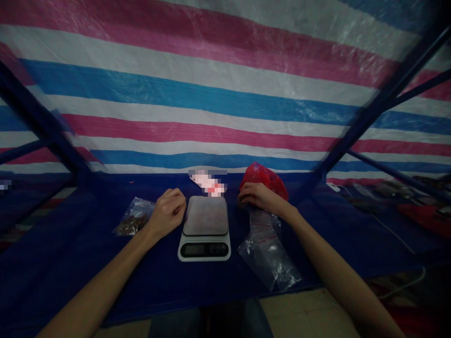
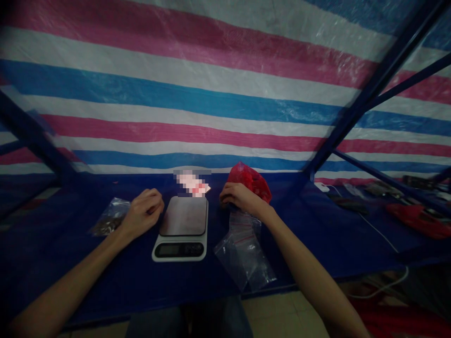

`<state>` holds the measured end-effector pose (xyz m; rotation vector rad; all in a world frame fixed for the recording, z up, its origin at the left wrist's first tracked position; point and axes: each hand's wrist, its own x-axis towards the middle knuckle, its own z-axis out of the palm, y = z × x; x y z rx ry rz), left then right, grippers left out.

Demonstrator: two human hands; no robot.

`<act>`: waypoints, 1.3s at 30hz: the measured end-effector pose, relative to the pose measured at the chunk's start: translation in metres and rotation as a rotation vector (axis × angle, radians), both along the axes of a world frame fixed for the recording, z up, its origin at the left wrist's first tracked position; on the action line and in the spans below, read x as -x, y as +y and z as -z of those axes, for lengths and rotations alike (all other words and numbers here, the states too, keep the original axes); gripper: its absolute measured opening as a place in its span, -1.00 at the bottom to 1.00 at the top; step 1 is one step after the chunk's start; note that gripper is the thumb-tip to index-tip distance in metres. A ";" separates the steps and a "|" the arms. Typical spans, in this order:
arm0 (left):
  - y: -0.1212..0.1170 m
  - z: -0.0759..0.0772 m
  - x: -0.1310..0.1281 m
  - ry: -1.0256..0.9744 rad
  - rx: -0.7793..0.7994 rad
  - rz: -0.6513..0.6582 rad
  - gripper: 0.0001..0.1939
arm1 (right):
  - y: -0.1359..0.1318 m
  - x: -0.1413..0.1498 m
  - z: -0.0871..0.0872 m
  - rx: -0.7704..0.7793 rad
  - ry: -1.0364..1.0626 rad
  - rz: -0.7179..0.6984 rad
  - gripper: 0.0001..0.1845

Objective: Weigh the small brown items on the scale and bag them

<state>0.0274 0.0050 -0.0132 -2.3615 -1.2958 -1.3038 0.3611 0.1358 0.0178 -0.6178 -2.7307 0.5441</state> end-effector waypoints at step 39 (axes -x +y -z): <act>-0.005 -0.005 0.005 0.014 0.070 -0.061 -0.72 | -0.008 -0.031 -0.003 0.077 -0.080 0.139 -0.86</act>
